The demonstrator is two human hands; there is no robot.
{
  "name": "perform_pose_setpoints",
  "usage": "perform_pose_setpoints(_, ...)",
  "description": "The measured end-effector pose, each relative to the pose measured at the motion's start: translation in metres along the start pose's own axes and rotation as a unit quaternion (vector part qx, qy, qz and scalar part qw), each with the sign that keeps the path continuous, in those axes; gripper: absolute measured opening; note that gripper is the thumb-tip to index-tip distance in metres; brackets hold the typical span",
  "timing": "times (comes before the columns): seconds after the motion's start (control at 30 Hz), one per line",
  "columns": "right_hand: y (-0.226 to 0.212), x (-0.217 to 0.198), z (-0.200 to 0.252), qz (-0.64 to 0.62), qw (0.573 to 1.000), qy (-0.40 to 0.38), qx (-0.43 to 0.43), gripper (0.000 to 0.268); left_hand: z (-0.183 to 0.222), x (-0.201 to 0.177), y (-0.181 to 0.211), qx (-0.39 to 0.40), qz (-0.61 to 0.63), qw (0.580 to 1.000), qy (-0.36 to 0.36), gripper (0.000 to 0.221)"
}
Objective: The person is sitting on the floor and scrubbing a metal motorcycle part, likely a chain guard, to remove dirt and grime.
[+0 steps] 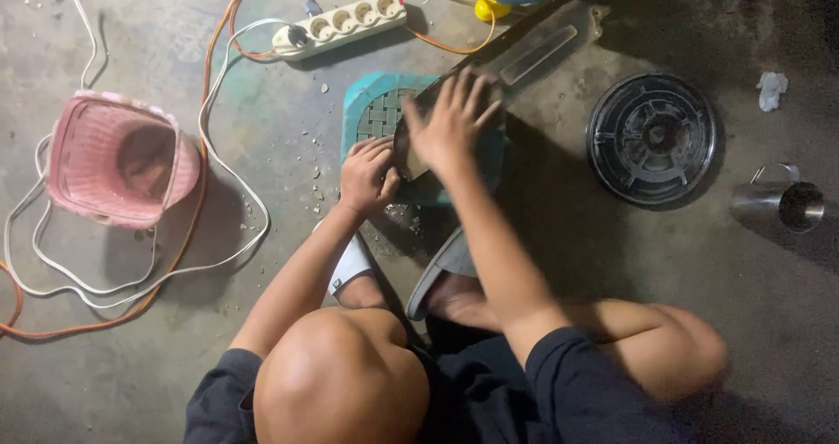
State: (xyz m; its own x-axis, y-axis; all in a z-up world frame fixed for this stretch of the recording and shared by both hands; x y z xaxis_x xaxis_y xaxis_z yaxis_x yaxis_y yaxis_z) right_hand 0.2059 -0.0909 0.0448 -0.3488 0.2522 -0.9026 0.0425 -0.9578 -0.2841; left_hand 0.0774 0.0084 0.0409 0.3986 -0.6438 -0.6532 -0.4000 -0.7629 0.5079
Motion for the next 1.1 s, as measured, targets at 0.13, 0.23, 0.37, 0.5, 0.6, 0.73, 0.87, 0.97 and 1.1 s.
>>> perform_pose_setpoints(0.13,0.009,0.003,-0.009,0.003,1.0,-0.004,-0.022,0.088,-0.001,0.0,-0.002,0.012,-0.005,1.0,-0.001,0.02)
perform_pose_setpoints(0.23,0.039,-0.006,-0.052,-0.007,1.0,0.012,0.0,0.084,0.003,-0.001,0.0,0.004,0.009,1.0,0.003,0.024)
perform_pose_setpoints(0.37,0.05,0.016,-0.071,0.005,0.999,-0.026,0.022,0.094,0.0,-0.001,0.0,0.005,0.001,1.0,0.008,0.023)
perform_pose_setpoints(0.5,0.009,0.025,-0.014,-0.016,0.999,-0.017,-0.035,0.097,0.0,-0.001,-0.001,0.005,0.002,1.0,0.014,0.024)
perform_pose_setpoints(0.6,-0.014,0.032,0.031,-0.049,0.994,-0.055,-0.075,0.095,0.001,0.0,0.0,0.012,-0.005,1.0,0.014,0.025)
perform_pose_setpoints(0.73,-0.004,0.035,0.017,-0.019,0.994,-0.025,-0.104,0.091,-0.006,-0.005,0.004,0.019,-0.019,1.0,0.01,0.022)
perform_pose_setpoints(0.87,0.014,0.026,-0.019,-0.011,0.999,-0.012,-0.035,0.098,-0.006,-0.007,0.006,0.012,-0.015,1.0,0.003,0.022)
perform_pose_setpoints(0.97,0.003,0.035,0.012,-0.004,0.998,-0.041,-0.057,0.098,-0.003,-0.003,0.007,0.014,-0.021,1.0,0.005,0.022)
perform_pose_setpoints(1.1,-0.001,0.047,0.019,0.058,0.991,-0.053,-0.107,0.095,-0.004,-0.001,0.003,0.003,-0.027,1.0,-0.001,0.019)
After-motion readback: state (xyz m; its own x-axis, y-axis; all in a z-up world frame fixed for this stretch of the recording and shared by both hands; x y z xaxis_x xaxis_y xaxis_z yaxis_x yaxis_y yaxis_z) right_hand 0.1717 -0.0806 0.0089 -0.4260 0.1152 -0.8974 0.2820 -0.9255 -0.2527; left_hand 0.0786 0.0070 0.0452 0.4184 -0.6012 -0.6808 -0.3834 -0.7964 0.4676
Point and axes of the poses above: each hand's wrist, its own z-axis away from the middle knuckle, its own x-axis out of the palm, y = z × x, the point moved 9 cm from there along -z, towards the middle knuckle, and after that the axes turned 10 degrees about x, right-handed, at the moved point
